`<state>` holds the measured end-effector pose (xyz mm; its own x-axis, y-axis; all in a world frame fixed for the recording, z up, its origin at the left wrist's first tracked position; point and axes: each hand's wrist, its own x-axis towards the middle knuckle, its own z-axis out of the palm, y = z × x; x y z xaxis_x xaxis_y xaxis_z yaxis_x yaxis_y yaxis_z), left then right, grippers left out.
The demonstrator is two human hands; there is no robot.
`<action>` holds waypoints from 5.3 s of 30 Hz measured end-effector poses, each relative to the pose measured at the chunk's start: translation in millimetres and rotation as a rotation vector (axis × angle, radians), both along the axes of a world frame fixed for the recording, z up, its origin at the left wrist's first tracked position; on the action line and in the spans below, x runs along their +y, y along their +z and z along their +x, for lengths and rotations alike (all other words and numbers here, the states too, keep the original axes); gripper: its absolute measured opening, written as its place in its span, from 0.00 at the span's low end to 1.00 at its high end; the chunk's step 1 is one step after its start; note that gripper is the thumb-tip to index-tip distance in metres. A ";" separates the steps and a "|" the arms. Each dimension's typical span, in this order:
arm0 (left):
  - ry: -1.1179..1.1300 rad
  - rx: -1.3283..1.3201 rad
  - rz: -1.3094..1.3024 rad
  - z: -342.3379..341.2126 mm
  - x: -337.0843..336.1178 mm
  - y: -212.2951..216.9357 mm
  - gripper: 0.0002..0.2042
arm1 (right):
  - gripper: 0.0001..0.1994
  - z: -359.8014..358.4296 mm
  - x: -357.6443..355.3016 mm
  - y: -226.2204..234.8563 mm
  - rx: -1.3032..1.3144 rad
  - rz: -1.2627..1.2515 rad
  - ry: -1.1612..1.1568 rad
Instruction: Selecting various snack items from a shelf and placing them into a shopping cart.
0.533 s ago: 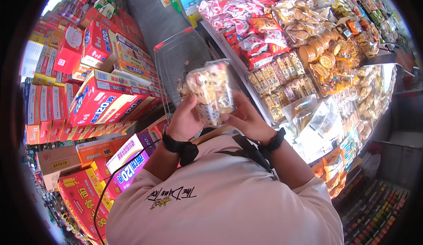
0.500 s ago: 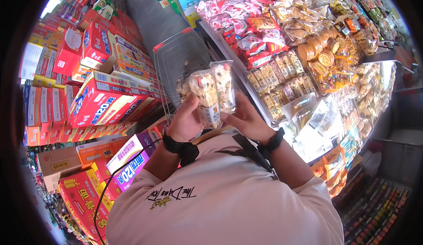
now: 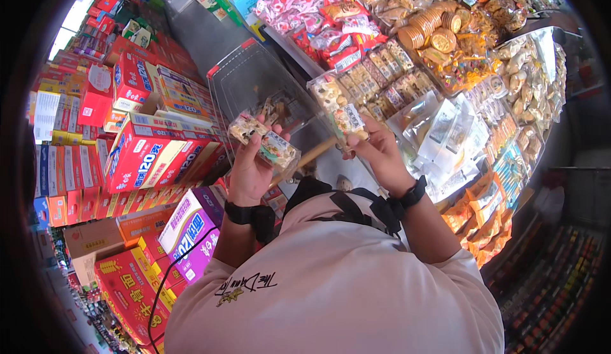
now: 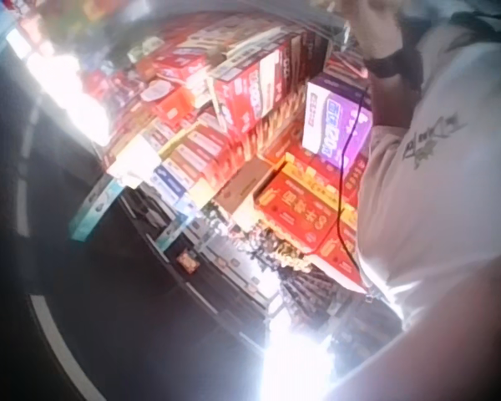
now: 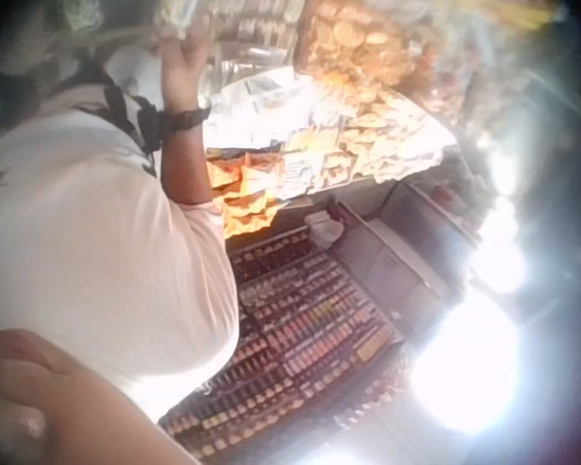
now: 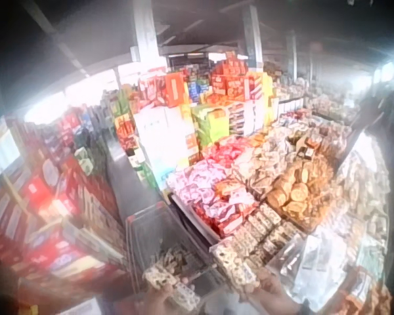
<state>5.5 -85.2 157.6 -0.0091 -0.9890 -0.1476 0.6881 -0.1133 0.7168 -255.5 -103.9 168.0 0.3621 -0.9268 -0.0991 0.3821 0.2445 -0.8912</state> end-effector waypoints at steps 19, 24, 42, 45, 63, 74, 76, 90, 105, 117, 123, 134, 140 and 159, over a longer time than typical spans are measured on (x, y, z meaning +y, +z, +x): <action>-0.036 0.105 0.103 -16.0 68.7 -11.5 0.33 | 0.22 33.6 14.3 -20.8 -0.070 0.020 0.294; 0.040 0.115 0.113 -3.9 51.5 -6.8 0.24 | 0.24 54.3 6.9 -17.8 0.060 -0.006 0.285; 0.146 0.424 0.212 97.0 -24.0 -62.2 0.24 | 0.29 166.2 -60.3 -51.3 0.579 -0.370 0.543; 0.080 0.431 0.128 122.8 -37.6 -98.2 0.25 | 0.30 202.9 -79.8 -56.7 0.514 -0.037 0.659; 0.160 -0.075 0.813 195.2 -55.0 -176.1 0.15 | 0.31 256.8 -158.5 -162.5 0.917 0.033 0.667; 0.123 -0.839 0.527 188.6 -46.9 -200.6 0.31 | 0.20 202.9 -150.1 -171.3 0.936 -0.078 0.562; 0.133 -0.877 0.555 188.4 -53.5 -206.5 0.30 | 0.20 188.4 -143.7 -156.6 0.890 -0.079 0.528; 0.342 -0.810 0.489 150.9 -56.4 -162.5 0.10 | 0.17 0.5 -164.6 -31.6 1.128 -0.275 0.051; 0.243 -0.792 0.330 82.8 -24.9 -97.8 0.09 | 0.63 -93.7 -266.4 -157.2 2.235 -0.221 0.880; 0.305 -0.647 0.497 74.3 11.6 -102.3 0.08 | 0.54 -98.6 -238.6 -169.4 2.184 -0.284 0.636; 0.214 -0.720 0.355 74.4 -24.7 -100.2 0.09 | 0.41 -108.9 -251.9 -165.3 1.968 -0.622 0.764; -0.060 -0.665 0.212 28.6 -66.4 -78.4 0.13 | 0.32 -66.8 -240.7 -49.9 1.493 -0.718 0.001; -0.213 -0.919 -0.197 -11.7 -80.7 -37.6 0.30 | 0.32 -5.6 -190.7 1.5 0.815 -0.684 0.166; -0.432 0.143 0.128 25.3 -44.6 -20.9 0.37 | 0.38 80.1 -68.2 10.7 0.140 -0.070 0.387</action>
<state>30.8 -129.7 136.8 -0.4451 -0.8641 -0.2351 0.6489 -0.4921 0.5803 -175.4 -172.1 178.8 0.6724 -0.7313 -0.1141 0.1474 0.2834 -0.9476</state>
